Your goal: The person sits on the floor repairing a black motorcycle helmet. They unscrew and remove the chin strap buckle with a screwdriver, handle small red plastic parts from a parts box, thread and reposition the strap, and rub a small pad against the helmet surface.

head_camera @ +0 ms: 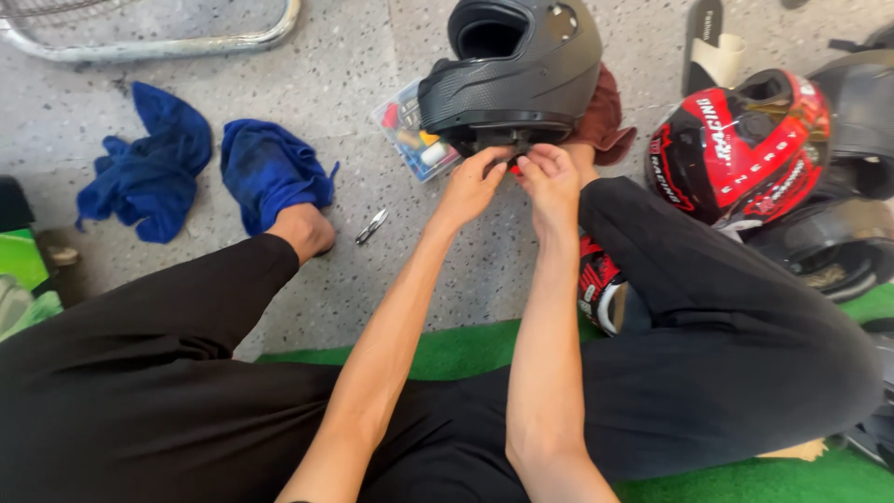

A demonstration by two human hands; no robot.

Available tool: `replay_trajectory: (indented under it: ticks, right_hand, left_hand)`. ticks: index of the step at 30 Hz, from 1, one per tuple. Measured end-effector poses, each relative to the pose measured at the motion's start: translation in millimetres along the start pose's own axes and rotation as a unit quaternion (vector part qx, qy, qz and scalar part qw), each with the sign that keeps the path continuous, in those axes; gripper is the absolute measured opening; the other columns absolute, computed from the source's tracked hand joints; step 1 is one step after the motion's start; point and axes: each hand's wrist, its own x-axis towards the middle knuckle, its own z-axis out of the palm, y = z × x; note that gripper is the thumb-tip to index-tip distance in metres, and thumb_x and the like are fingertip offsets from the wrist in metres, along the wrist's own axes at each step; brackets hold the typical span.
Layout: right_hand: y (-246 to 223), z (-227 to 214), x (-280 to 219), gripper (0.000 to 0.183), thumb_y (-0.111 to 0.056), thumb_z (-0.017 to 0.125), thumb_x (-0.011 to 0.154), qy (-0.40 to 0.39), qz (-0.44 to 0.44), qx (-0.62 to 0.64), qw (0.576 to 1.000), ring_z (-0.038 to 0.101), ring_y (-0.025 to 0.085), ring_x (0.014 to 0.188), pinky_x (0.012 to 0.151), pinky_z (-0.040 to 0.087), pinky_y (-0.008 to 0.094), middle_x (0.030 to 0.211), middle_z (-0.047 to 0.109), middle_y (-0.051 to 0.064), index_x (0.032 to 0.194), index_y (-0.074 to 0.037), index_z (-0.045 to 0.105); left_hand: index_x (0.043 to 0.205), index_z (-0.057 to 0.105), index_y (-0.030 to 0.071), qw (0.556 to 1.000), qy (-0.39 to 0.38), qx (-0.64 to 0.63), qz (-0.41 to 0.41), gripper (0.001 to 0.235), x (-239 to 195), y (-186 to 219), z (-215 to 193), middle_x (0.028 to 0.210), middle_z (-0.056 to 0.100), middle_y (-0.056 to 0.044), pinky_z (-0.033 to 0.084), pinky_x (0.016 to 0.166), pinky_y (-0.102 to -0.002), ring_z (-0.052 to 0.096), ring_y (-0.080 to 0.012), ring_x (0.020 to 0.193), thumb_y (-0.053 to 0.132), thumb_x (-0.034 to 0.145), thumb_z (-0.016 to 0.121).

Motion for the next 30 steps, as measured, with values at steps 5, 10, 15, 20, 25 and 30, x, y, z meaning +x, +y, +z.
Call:
replay_trajectory:
  ticks: [5, 10, 15, 20, 25, 30]
  right_hand:
    - [-9.8, -2.2, 0.4, 0.035, -0.001, 0.068, 0.092, -0.003, 0.041, 0.071, 0.997, 0.068, 0.015, 0.097, 0.083, 0.060, 0.034, 0.111, 0.069, 0.005, 0.126, -0.002, 0.059]
    - [-19.3, 5.5, -3.0, 0.034, -0.008, 0.066, 0.096, 0.000, 0.087, 0.122, 0.989, 0.072, 0.021, 0.100, 0.084, 0.059, 0.036, 0.109, 0.072, 0.009, 0.128, 0.000, 0.060]
    - [-37.9, 21.3, 4.7, 0.032, -0.011, 0.066, 0.098, -0.004, 0.112, 0.206, 0.972, 0.072, 0.024, 0.092, 0.076, 0.058, 0.037, 0.104, 0.071, 0.012, 0.127, 0.001, 0.060]
    - [-66.8, 19.7, 31.6, 0.036, -0.010, 0.065, 0.095, -0.031, 0.095, 0.231, 0.968, 0.072, 0.024, 0.090, 0.072, 0.056, 0.034, 0.105, 0.073, 0.015, 0.129, -0.002, 0.057]
    - [-81.3, 9.0, 51.5, 0.032, -0.009, 0.067, 0.101, -0.014, 0.009, 0.260, 0.965, 0.072, 0.021, 0.099, 0.081, 0.056, 0.031, 0.111, 0.073, 0.012, 0.131, -0.004, 0.058]
    - [-47.7, -23.4, 43.1, 0.019, -0.014, 0.073, 0.107, -0.029, -0.050, 0.233, 0.971, 0.070, 0.021, 0.097, 0.082, 0.054, 0.034, 0.104, 0.069, 0.006, 0.120, -0.005, 0.062]
  left_hand:
    - [0.093, 0.074, 0.003, 0.982, -0.025, 0.107, -0.157, 0.019, -28.9, -92.4, -47.8, 0.085, 0.076, -0.016, 0.056, 0.075, -0.040, 0.073, -0.0261, 0.079, 0.020, 0.090, 0.065]
    - [0.103, 0.069, 0.004, 0.865, 0.053, 0.374, -0.330, 0.028, -84.8, -147.7, -100.0, 0.105, 0.071, -0.022, 0.055, 0.081, -0.053, 0.068, -0.0417, 0.098, 0.023, 0.084, 0.076]
    - [0.115, 0.059, -0.003, 0.848, 0.105, 0.446, -0.265, 0.062, -121.4, -154.7, -113.0, 0.120, 0.053, -0.026, 0.050, 0.088, -0.049, 0.054, -0.0445, 0.111, 0.024, 0.070, 0.091]
    - [0.105, 0.063, 0.000, 0.861, 0.081, 0.452, -0.219, 0.041, -128.8, -171.9, -110.7, 0.120, 0.057, -0.024, 0.051, 0.089, -0.049, 0.056, -0.0428, 0.112, 0.017, 0.076, 0.086]
    - [0.104, 0.065, 0.002, 0.881, 0.075, 0.394, -0.251, 0.017, -113.8, -215.7, -119.6, 0.108, 0.067, -0.024, 0.052, 0.088, -0.052, 0.064, -0.0441, 0.101, 0.006, 0.089, 0.072]
    - [0.088, 0.058, 0.001, 0.928, 0.209, 0.288, -0.109, 0.027, -64.5, -179.9, -174.7, 0.083, 0.070, -0.017, 0.050, 0.074, -0.052, 0.066, -0.0429, 0.084, 0.007, 0.072, 0.079]
